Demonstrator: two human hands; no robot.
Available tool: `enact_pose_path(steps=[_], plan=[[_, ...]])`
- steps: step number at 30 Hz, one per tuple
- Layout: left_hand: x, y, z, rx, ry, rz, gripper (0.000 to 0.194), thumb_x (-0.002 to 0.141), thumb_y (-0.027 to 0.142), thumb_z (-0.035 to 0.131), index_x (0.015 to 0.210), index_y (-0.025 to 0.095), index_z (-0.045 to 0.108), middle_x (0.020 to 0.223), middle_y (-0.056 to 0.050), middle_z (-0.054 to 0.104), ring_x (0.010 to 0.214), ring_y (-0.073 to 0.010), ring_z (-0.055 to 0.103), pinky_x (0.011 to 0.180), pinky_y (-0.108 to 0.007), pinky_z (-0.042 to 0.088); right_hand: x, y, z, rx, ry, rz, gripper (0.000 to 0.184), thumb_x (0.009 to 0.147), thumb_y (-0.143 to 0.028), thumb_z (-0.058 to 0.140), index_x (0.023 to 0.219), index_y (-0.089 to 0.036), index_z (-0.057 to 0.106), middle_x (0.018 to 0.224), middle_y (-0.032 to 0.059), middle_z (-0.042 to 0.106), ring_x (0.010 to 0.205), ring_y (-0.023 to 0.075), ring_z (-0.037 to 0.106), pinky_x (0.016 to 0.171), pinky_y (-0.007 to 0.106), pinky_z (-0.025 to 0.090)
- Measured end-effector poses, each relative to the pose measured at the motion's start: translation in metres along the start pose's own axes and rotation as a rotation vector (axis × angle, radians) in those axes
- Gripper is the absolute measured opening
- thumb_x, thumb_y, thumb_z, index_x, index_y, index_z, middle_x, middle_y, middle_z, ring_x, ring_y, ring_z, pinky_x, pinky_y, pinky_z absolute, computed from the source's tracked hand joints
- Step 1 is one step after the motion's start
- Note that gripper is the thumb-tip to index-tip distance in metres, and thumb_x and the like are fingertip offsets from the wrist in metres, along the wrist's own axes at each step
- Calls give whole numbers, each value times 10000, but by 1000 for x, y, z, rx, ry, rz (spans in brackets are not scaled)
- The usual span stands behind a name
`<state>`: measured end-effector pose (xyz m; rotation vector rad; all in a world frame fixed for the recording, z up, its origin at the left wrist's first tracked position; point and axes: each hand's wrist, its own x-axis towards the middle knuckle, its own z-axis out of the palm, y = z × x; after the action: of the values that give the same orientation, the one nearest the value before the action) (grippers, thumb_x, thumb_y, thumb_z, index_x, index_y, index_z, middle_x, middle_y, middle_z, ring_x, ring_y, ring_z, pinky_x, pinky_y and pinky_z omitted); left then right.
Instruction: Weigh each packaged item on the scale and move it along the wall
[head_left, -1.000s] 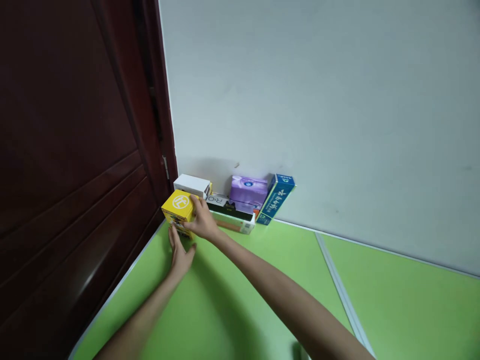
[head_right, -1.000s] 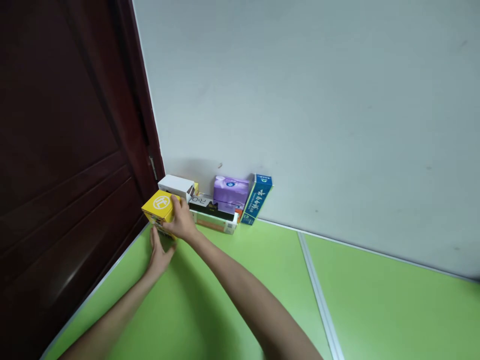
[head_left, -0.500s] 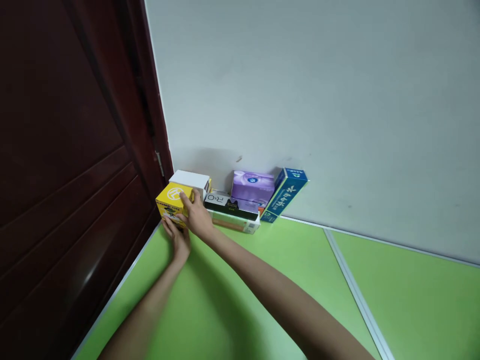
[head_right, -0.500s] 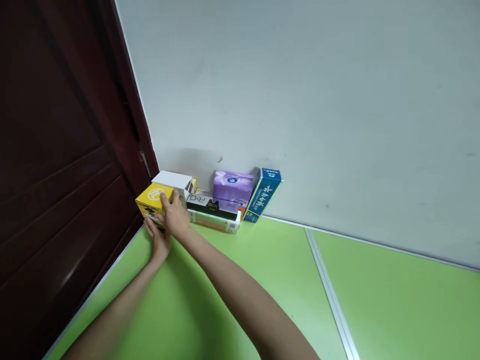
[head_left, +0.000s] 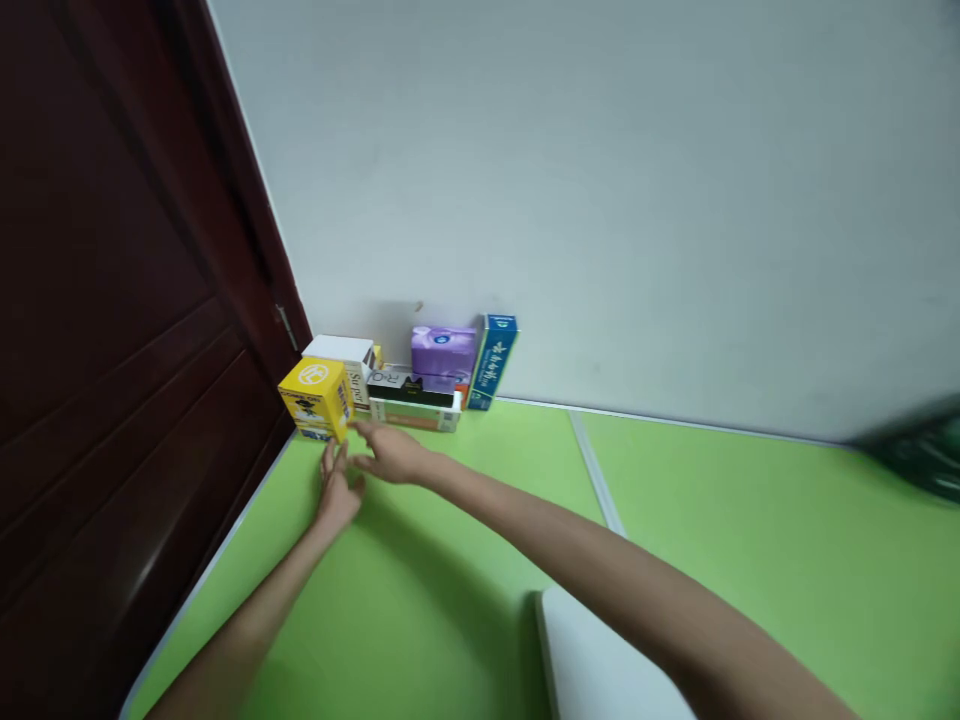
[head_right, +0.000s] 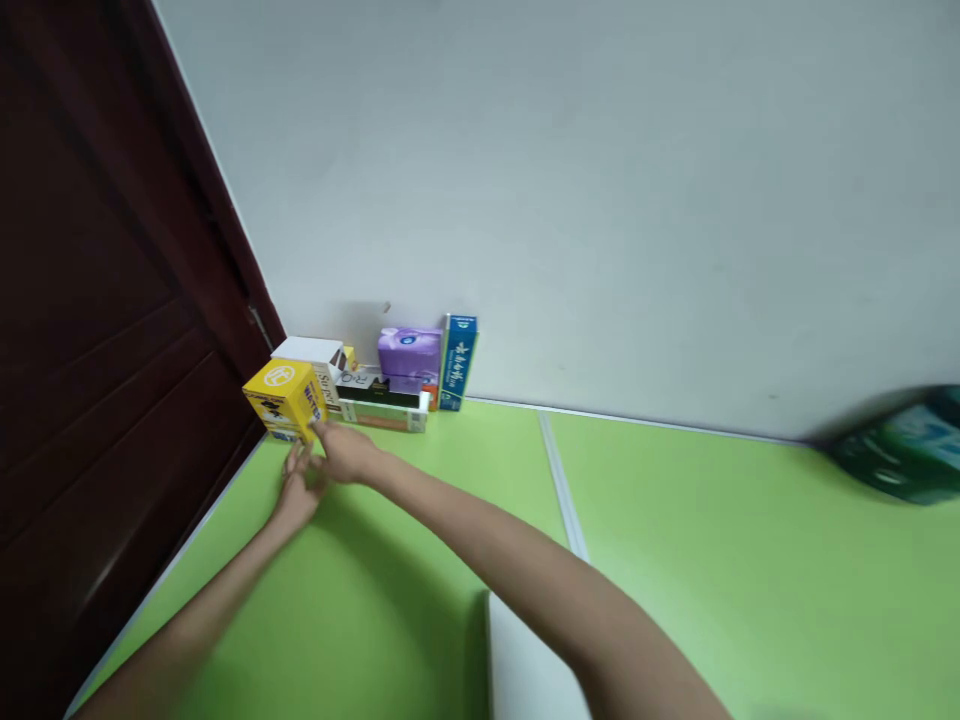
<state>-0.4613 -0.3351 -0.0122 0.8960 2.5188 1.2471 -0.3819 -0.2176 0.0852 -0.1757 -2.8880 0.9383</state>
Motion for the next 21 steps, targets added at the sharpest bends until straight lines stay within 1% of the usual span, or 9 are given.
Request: enact_pose_path(steps=[2,4,5,7,10,12,15,18,21], plan=[[-32,22,5,-7,-177,76,526,657,78,584,1173,182,562,1438,-116,397,1395,-340,240,1136,-497,233,-54,7,-7,11,-110,-64,366,775,-219,644,1138,-178,627,1056,87,693,884,230,666,780,341,524],[-63,53,12,-9,-415,189,453,624,49,583,1056,175,633,1348,-112,507,1352,-323,337,1121,-478,276,-112,15,-17,46,-180,-86,318,774,-215,651,1089,-172,648,1005,77,710,844,216,671,747,319,523],[-76,72,15,1,-578,273,444,643,62,578,1065,188,635,1321,-102,534,1338,-310,361,1107,-480,300,-140,20,-24,88,-195,-74,333,782,-219,645,1109,-157,634,1011,90,708,845,215,671,741,316,522],[-98,112,24,6,-834,423,378,741,144,559,1106,216,627,1279,-90,571,1278,-282,439,1070,-464,356,-193,29,-40,219,-186,-19,375,805,-213,617,1170,-131,588,1004,106,703,855,204,669,747,304,520],[-116,171,50,35,-997,563,297,832,258,519,1102,240,642,1235,-79,603,1214,-269,492,1043,-448,380,-262,44,-65,430,-80,95,418,823,-228,600,1225,-128,545,984,96,697,887,180,659,800,290,514],[-123,205,80,71,-1032,633,286,835,255,509,1083,238,652,1184,-75,627,1171,-267,519,1017,-441,398,-303,58,-78,516,45,175,428,827,-238,595,1236,-128,538,992,98,688,905,177,646,831,304,507],[-135,251,140,98,-1081,724,286,820,218,486,1048,198,657,1119,-93,643,1097,-254,564,973,-408,430,-360,87,-89,591,281,285,388,824,-240,586,1195,-129,566,985,96,676,890,176,630,843,337,497],[-151,296,206,77,-1142,766,305,824,259,477,1066,164,637,1159,-118,621,1098,-259,566,975,-406,427,-413,127,-98,735,557,390,310,798,-303,607,1066,-149,619,915,71,674,836,171,628,819,356,499],[-164,345,274,-15,-1183,734,311,768,243,548,1048,140,637,1178,-131,620,1116,-279,557,1020,-412,386,-460,176,-117,788,848,551,283,737,-364,642,945,-171,642,810,46,674,775,174,635,790,369,509]])
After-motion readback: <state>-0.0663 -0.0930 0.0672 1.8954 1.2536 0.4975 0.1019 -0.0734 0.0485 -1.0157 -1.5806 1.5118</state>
